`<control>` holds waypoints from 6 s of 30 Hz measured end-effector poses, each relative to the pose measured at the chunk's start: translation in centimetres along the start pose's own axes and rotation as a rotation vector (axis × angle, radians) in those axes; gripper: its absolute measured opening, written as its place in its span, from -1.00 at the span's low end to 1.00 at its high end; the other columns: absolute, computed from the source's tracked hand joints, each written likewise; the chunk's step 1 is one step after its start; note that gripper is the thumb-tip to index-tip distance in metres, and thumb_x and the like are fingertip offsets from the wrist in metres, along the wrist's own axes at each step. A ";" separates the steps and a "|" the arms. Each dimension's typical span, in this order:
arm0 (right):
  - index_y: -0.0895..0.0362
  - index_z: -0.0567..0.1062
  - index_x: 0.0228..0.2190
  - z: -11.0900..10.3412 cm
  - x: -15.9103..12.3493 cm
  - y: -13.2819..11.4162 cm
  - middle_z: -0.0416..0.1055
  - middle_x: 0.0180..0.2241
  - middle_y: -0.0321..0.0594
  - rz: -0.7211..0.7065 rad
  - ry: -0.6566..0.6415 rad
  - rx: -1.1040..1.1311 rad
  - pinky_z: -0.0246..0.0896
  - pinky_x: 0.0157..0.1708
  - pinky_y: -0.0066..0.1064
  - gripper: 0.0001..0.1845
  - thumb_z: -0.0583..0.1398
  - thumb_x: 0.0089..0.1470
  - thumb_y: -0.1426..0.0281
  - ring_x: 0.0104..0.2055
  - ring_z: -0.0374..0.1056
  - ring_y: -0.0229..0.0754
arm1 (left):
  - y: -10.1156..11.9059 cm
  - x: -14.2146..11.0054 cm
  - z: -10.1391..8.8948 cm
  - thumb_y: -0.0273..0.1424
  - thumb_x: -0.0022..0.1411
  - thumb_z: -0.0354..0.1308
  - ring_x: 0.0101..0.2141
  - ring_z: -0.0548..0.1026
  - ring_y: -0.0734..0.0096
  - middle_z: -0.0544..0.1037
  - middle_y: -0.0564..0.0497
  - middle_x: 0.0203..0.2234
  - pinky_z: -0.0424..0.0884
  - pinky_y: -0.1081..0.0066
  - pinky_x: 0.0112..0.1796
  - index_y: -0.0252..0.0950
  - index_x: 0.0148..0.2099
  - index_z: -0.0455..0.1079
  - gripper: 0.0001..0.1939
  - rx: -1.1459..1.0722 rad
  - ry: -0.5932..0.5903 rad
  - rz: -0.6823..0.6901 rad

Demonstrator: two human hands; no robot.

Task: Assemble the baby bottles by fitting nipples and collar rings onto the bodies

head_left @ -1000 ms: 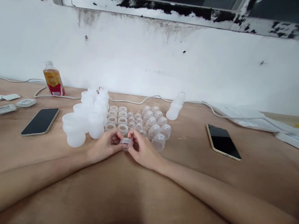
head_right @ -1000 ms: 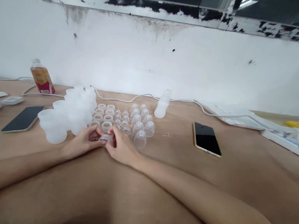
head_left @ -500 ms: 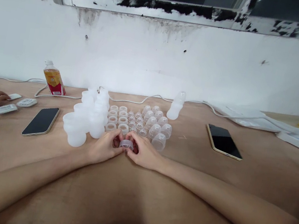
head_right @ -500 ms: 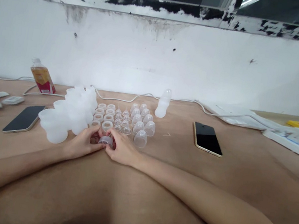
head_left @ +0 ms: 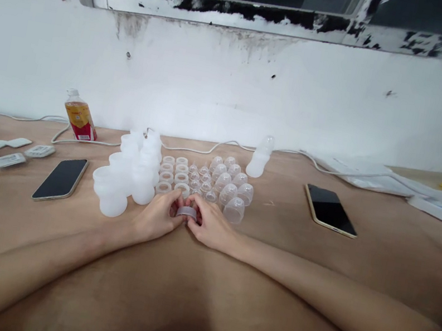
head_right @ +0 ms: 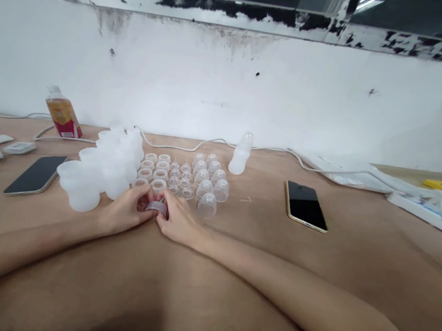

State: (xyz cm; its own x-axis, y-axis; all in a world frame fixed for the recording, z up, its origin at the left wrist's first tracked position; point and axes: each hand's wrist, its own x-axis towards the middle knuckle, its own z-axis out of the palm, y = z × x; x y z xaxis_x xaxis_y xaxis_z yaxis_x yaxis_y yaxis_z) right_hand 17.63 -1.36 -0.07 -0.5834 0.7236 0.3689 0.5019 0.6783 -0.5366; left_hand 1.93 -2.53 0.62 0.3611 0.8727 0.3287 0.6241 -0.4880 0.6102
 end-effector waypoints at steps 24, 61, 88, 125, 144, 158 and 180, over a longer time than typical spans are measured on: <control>0.13 0.21 -0.31 0.1 0.3 0.5 0.21 -0.52 -0.33 -0.013 0.064 -0.051 0.01 -0.47 -0.49 -0.74 0.03 -0.15 0.55 -0.51 0.12 -0.31 | -0.6 -0.1 -0.2 -0.40 0.01 0.02 -0.58 0.27 0.54 0.34 0.13 -0.56 0.16 0.53 -0.54 -0.27 -0.33 0.17 -0.88 0.076 -0.006 0.030; 0.11 0.17 -0.28 0.5 0.6 0.9 0.15 -0.57 -0.41 0.004 0.054 0.005 0.03 -0.49 -0.49 -0.73 0.04 -0.12 0.51 -0.54 0.13 -0.34 | -0.8 0.1 0.2 -0.47 0.01 -0.02 -0.61 0.23 0.54 0.25 0.16 -0.62 0.10 0.52 -0.59 -0.27 -0.35 0.12 -0.90 0.136 0.018 0.046; 0.11 0.18 -0.42 0.1 0.3 0.2 0.19 -0.58 -0.36 -0.066 0.163 0.009 0.02 -0.50 -0.49 -0.95 -0.06 0.06 0.43 -0.55 0.14 -0.33 | -0.9 -0.1 0.0 -0.39 0.14 -0.10 -0.53 0.35 0.50 0.41 0.07 -0.55 0.23 0.52 -0.49 -0.29 -0.29 0.17 -0.90 0.051 0.091 0.101; 0.09 0.25 -0.18 -0.1 -0.2 0.4 0.27 -0.31 -0.17 0.229 0.033 0.968 0.27 -0.41 -0.41 -0.70 -0.03 0.06 0.24 -0.24 0.33 -0.21 | -2.8 -6.3 -10.3 0.06 -0.02 -0.10 -0.25 0.35 0.14 0.29 -0.11 -0.32 0.30 0.27 -0.30 -0.33 -0.28 0.16 -0.48 0.733 0.331 -0.371; 0.11 0.26 -0.40 -0.1 -0.1 0.9 0.24 -0.33 -0.31 0.314 0.257 1.186 0.23 -0.26 -0.35 -0.75 0.21 -0.16 0.33 -0.24 0.31 -0.22 | -2.0 -0.3 0.4 -0.32 0.03 0.10 -0.11 0.33 0.32 0.35 -0.06 -0.14 0.28 0.30 -0.11 -0.27 -0.09 0.07 -0.60 -0.522 0.107 0.007; 0.07 0.28 -0.34 -2.7 0.4 -0.2 0.28 -0.14 -0.24 0.112 0.261 0.822 0.17 -0.18 -0.39 -0.66 0.25 -0.23 0.41 -0.10 0.21 -0.24 | -0.9 -1.1 -1.0 -0.20 0.01 0.10 -0.20 0.35 0.33 0.39 0.00 -0.22 0.27 0.34 -0.18 -0.27 -0.10 0.20 -0.59 -0.092 0.142 0.035; 0.13 0.25 -0.06 -6.7 0.6 -0.4 0.30 -0.14 -0.11 -0.099 0.004 -0.087 0.18 -0.44 -0.46 -0.55 0.03 0.01 0.21 -0.27 0.26 -0.24 | -0.3 -1.4 -1.1 -0.18 0.02 0.08 -0.19 0.38 0.31 0.42 0.01 -0.18 0.30 0.36 -0.18 -0.24 -0.05 0.25 -0.56 -0.013 0.110 0.075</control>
State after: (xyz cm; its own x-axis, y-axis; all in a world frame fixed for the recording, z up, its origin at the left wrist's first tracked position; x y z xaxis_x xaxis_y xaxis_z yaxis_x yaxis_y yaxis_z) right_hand 21.36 -0.29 5.44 -0.6307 0.6528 0.4197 0.4956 0.7549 -0.4295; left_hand 0.47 -3.57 0.84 0.3278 0.8303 0.4507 0.5885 -0.5527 0.5901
